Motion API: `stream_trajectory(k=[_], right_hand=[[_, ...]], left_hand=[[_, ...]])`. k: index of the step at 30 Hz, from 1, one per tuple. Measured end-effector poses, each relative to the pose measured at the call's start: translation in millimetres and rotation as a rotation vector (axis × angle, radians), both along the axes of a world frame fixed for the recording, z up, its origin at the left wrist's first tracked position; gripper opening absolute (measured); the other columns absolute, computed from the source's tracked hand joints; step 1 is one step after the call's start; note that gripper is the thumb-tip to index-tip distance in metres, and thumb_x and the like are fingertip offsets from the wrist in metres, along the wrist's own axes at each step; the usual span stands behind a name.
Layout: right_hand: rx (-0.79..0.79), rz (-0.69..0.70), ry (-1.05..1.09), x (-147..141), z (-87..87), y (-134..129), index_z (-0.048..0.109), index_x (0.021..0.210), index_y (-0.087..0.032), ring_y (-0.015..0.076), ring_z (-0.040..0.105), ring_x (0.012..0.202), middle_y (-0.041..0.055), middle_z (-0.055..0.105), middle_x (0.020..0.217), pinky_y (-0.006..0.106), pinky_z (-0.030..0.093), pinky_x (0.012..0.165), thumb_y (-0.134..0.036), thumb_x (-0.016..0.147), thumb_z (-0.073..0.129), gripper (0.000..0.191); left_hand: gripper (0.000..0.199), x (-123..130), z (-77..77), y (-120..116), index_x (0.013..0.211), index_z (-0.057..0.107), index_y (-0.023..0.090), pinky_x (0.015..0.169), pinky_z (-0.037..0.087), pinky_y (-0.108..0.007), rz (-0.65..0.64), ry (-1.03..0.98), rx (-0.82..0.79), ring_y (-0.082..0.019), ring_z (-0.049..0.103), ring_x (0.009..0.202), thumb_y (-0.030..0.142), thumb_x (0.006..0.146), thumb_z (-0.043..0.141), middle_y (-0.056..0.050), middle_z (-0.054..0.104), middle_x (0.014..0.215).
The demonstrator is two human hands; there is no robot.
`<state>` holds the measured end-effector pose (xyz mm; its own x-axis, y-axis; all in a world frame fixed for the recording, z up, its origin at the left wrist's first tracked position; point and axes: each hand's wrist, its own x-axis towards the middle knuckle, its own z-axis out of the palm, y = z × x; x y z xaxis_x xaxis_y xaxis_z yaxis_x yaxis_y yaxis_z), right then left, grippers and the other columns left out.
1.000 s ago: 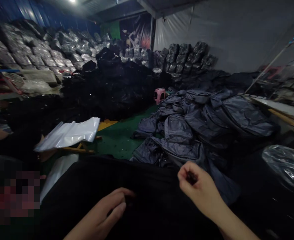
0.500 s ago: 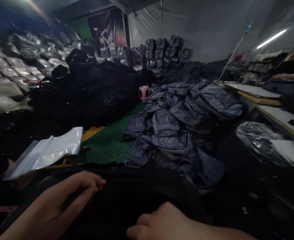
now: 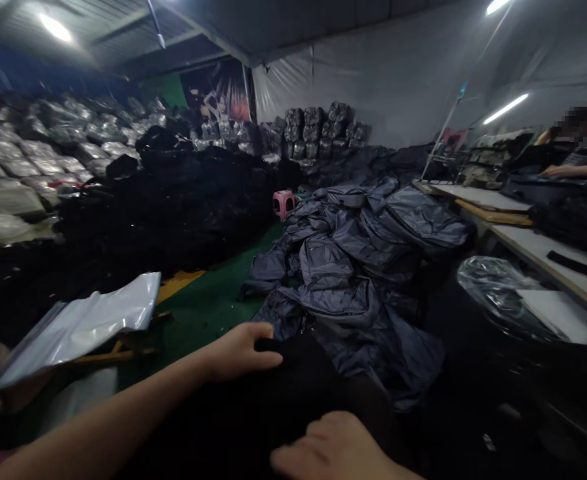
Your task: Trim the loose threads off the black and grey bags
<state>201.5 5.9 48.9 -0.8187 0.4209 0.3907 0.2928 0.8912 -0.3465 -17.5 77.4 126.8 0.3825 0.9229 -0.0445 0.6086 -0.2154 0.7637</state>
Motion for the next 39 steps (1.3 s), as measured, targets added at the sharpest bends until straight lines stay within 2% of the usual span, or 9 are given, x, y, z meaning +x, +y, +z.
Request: stream_trajectory(k=[2, 5, 10, 13, 18, 22, 28, 33, 39], right_hand=[[-0.078, -0.273, 0.288, 14.7, 9.2, 4.2, 0.056, 0.110, -0.025, 0.0176, 0.063, 0.065, 0.0007, 0.068, 0.079, 0.026, 0.049, 0.061, -0.034, 0.086, 0.052, 0.025], [-0.338, -0.601, 0.664, 27.5, 22.8, 18.4, 0.057, 0.107, -0.021, 0.0189, 0.064, 0.078, 0.0053, 0.066, 0.089, 0.027, 0.052, 0.069, -0.035, 0.086, 0.057, 0.025], [-0.624, -0.444, 0.889, 20.2, 72.7, 53.1, 0.052, 0.117, -0.018, 0.0220, 0.059, 0.100, 0.0085, 0.063, 0.108, 0.033, 0.048, 0.088, -0.044, 0.083, 0.060, 0.044], [-0.554, -0.401, 0.956, 12.8, 114.8, 71.0, 0.056, 0.115, -0.017, 0.0227, 0.056, 0.105, 0.0075, 0.062, 0.112, 0.034, 0.044, 0.092, -0.048, 0.081, 0.061, 0.046], [-0.430, -0.447, 0.877, 15.6, 170.4, 97.3, 0.062, 0.100, -0.015, 0.0210, 0.059, 0.082, 0.0056, 0.066, 0.091, 0.028, 0.047, 0.071, -0.047, 0.077, 0.061, 0.039], [-0.365, -0.550, 0.789, 15.7, 186.3, 119.2, 0.059, 0.070, -0.015, 0.0132, 0.047, 0.059, -0.0016, 0.054, 0.062, 0.022, 0.036, 0.054, -0.036, 0.068, 0.065, 0.023], [-0.567, -0.465, 0.744, -4.0, 144.0, 134.0, 0.044, 0.062, -0.018, 0.0094, 0.036, 0.052, -0.0073, 0.039, 0.056, 0.022, 0.029, 0.051, -0.041, 0.063, 0.070, 0.034], [-0.653, -0.397, 0.476, -7.3, 102.8, 123.7, 0.055, 0.072, -0.015, 0.0123, 0.045, 0.061, -0.0032, 0.050, 0.065, 0.022, 0.034, 0.056, -0.052, 0.077, 0.059, 0.038], [-0.732, -0.225, 0.337, 7.5, 99.2, 115.2, 0.050, 0.072, -0.017, 0.0114, 0.044, 0.061, -0.0051, 0.046, 0.065, 0.022, 0.033, 0.057, -0.044, 0.075, 0.065, 0.032]], left_hand=[[0.022, -17.5, 12.0, 4.1, 0.055, 0.055, 0.017, 0.048, 0.031, -0.017, 0.179, -0.159, 0.019, -0.009, 0.043, 0.051, 0.030, 0.065, 0.070, 0.005, 0.049, 0.053], [0.027, -39.4, 47.8, 1.4, 0.052, 0.052, 0.017, 0.041, 0.026, -0.015, 0.454, -0.386, 0.079, -0.006, 0.038, 0.044, 0.029, 0.059, 0.075, 0.006, 0.045, 0.048], [0.029, -30.3, 115.0, -25.3, 0.059, 0.049, 0.018, 0.037, 0.030, -0.015, 0.564, -0.770, 0.106, -0.006, 0.039, 0.039, 0.029, 0.062, 0.075, 0.006, 0.045, 0.048], [0.029, -5.9, 127.7, -41.4, 0.061, 0.047, 0.018, 0.038, 0.031, -0.015, 0.562, -0.901, 0.210, -0.006, 0.039, 0.040, 0.030, 0.064, 0.074, 0.007, 0.044, 0.049], [0.036, 28.9, 118.6, -59.6, 0.059, 0.038, 0.019, 0.036, 0.027, -0.014, 0.551, -1.071, 0.251, -0.004, 0.033, 0.040, 0.030, 0.067, 0.071, 0.008, 0.036, 0.049], [0.036, 33.2, 108.8, -68.0, 0.059, 0.036, 0.019, 0.038, 0.030, -0.015, 0.584, -1.171, 0.192, -0.005, 0.034, 0.043, 0.028, 0.066, 0.070, 0.009, 0.036, 0.050], [0.029, 1.2, 63.7, -59.0, 0.063, 0.044, 0.019, 0.043, 0.035, -0.015, 0.745, -1.266, 0.035, -0.005, 0.041, 0.047, 0.025, 0.063, 0.072, 0.009, 0.042, 0.055], [0.024, -19.6, 35.1, -47.7, 0.065, 0.049, 0.019, 0.045, 0.036, -0.017, 0.744, -1.333, -0.075, -0.006, 0.046, 0.049, 0.027, 0.066, 0.071, 0.009, 0.045, 0.055], [0.019, -36.1, 23.8, -40.8, 0.073, 0.056, 0.019, 0.045, 0.035, -0.018, 0.757, -1.283, -0.037, -0.007, 0.049, 0.050, 0.028, 0.067, 0.071, 0.008, 0.055, 0.062]])
